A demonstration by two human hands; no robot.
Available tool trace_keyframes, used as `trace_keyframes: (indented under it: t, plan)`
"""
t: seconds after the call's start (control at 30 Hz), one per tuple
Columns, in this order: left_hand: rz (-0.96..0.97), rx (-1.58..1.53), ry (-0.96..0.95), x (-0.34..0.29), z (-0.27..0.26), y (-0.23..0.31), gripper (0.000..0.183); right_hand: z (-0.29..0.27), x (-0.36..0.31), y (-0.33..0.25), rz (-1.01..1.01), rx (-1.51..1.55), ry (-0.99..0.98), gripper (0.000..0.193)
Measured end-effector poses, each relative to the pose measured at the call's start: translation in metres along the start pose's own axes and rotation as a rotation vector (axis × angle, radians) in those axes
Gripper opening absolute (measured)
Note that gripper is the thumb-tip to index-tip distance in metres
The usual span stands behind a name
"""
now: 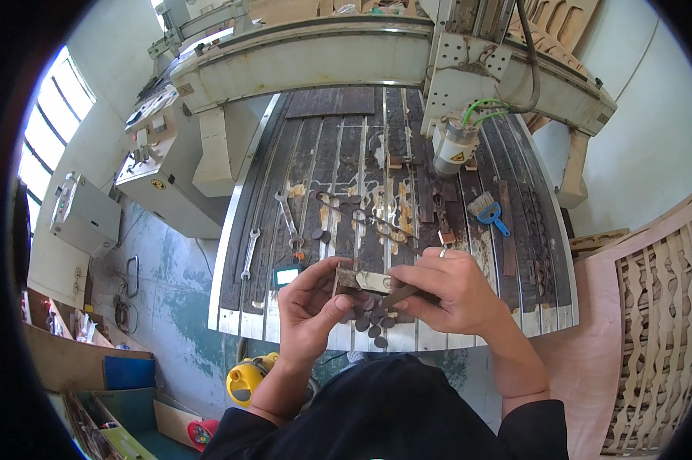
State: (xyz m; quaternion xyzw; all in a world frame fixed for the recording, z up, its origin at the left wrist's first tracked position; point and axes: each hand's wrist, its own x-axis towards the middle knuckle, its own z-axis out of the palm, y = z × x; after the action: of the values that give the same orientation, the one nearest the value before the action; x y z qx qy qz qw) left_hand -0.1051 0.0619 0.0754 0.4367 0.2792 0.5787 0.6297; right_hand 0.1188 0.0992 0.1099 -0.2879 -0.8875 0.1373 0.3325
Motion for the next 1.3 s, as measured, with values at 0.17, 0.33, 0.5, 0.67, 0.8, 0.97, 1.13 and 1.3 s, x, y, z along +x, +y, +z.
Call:
trace_keyframes:
  t: [0.17,0.33,0.5,0.67,0.8,0.97,1.13,1.3]
  plan:
    - [0.061,0.043,-0.018,0.008,0.007,0.000,0.049,-0.014,0.002,-0.005,-0.011,0.032,0.049,0.038]
    - [0.062,0.036,-0.066,0.015,0.014,0.002,0.050,-0.026,0.000,-0.007,-0.007,0.021,0.071,0.040]
    - [-0.033,0.045,-0.070,0.023,0.020,0.000,0.050,-0.036,-0.007,-0.003,-0.014,-0.149,0.061,0.039]
    - [-0.055,-0.186,-0.289,0.023,0.018,0.003,0.048,-0.037,-0.032,0.055,0.264,-0.362,0.478,0.029]
    - [-0.001,-0.170,-0.268,0.022,0.023,0.010,0.045,-0.041,-0.057,0.036,0.514,-0.090,0.514,0.025]
    - [-0.026,-0.129,-0.231,0.024,0.033,0.001,0.042,-0.028,-0.026,-0.020,0.015,0.007,0.242,0.029]
    - [-0.039,-0.086,-0.224,0.023,0.040,-0.002,0.050,-0.029,-0.033,-0.018,0.019,-0.030,0.250,0.037]
    - [-0.035,-0.110,-0.226,0.021,0.042,-0.007,0.051,-0.033,-0.036,-0.023,0.064,-0.068,0.215,0.042]
